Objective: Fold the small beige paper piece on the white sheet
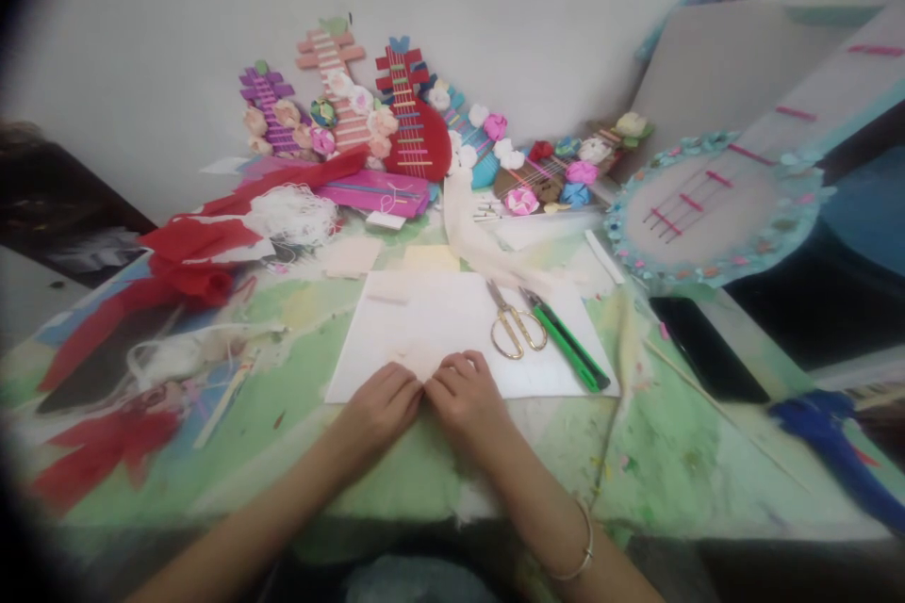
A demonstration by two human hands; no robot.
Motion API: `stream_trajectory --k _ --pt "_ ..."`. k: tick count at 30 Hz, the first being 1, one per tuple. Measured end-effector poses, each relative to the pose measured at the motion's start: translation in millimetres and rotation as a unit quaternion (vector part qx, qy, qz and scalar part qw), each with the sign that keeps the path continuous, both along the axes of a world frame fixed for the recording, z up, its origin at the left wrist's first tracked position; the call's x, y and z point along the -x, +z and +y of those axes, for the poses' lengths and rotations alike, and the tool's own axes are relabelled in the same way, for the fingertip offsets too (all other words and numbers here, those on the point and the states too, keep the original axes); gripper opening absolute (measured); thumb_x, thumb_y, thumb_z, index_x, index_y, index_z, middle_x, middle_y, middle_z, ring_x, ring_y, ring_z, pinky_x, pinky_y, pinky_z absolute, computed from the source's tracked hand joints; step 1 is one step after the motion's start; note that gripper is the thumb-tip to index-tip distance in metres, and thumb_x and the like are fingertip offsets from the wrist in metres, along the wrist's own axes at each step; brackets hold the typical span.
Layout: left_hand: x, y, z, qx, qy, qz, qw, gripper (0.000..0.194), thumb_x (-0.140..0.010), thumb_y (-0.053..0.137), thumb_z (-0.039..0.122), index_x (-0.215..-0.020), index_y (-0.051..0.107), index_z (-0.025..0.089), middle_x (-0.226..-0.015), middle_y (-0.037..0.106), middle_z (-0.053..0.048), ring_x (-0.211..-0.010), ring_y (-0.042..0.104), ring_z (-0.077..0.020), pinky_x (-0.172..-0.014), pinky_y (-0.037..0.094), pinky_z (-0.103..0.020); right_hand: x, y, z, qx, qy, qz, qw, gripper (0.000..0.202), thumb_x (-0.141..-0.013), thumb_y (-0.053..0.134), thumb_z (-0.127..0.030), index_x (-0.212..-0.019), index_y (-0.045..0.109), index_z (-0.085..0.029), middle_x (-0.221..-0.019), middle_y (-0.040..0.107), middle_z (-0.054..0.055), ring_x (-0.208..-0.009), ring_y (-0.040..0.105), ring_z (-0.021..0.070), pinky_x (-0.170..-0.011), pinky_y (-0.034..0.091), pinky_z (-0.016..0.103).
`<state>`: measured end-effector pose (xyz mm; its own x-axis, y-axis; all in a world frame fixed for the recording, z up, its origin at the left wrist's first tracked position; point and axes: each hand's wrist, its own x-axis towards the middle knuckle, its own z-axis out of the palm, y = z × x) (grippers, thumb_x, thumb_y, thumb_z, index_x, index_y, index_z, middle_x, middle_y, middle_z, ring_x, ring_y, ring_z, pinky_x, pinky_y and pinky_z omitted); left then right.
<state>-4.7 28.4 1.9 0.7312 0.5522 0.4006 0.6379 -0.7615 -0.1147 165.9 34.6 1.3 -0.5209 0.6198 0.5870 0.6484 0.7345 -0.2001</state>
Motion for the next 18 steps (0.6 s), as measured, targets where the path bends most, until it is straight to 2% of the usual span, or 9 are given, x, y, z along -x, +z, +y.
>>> stream_trajectory --k 6,8,12,15,18 --pt "1.9 5.3 -3.9 0.029 0.010 -0.049 0.998 0.022 -0.090 0.035 0.011 -0.088 0.057 0.011 -0.077 0.054 -0.008 -0.075 0.049 -0.0194 -0.069 0.043 -0.036 -2.9 4.9 -1.5 -0.002 -0.030 0.034 0.999 0.012 -0.081 0.052 -0.008 -0.081 0.060 -0.018 -0.087 0.065 0.004 -0.093 0.049 0.0196 -0.080 0.035 0.037" --pt "0.4 6.4 -5.0 0.032 0.019 -0.053 0.998 0.021 -0.090 0.036 0.011 -0.086 0.057 0.011 -0.076 0.054 -0.008 -0.073 0.049 -0.0194 -0.066 0.042 -0.035 -2.2 7.2 -3.0 0.007 -0.035 0.030 0.999 0.013 -0.081 0.052 -0.009 -0.082 0.061 -0.017 -0.087 0.065 0.005 -0.091 0.049 0.0196 -0.078 0.035 0.037" --pt "-3.8 7.5 -5.3 0.040 0.022 -0.076 0.996 0.020 -0.088 0.040 0.011 -0.078 0.056 0.013 -0.071 0.053 -0.007 -0.069 0.048 -0.0186 -0.063 0.042 -0.034 -0.9 8.5 -4.2 0.032 -0.020 0.025 0.999 0.016 -0.083 0.049 -0.009 -0.079 0.061 -0.017 -0.078 0.063 0.005 -0.076 0.048 0.0167 -0.067 0.038 0.032" --pt "-1.1 9.2 -3.7 0.060 0.029 -0.157 0.985 0.010 -0.086 0.045 0.012 -0.085 0.055 0.014 -0.078 0.055 -0.007 -0.078 0.050 -0.0197 -0.071 0.044 -0.036 -4.6 5.8 -1.5 0.072 -0.023 0.069 0.995 0.019 -0.083 0.047 -0.008 -0.076 0.061 -0.017 -0.074 0.061 0.005 -0.071 0.050 0.0158 -0.064 0.041 0.029" --pt "7.5 9.2 -1.3 0.084 0.069 -0.239 0.965 0.007 -0.084 0.049 0.013 -0.089 0.052 0.016 -0.083 0.055 -0.006 -0.084 0.049 -0.0203 -0.075 0.045 -0.036 -11.6 2.8 2.4 0.125 -0.042 0.129 0.983 0.016 -0.082 0.049 -0.007 -0.078 0.060 -0.017 -0.076 0.061 0.005 -0.075 0.054 0.0160 -0.067 0.045 0.028"
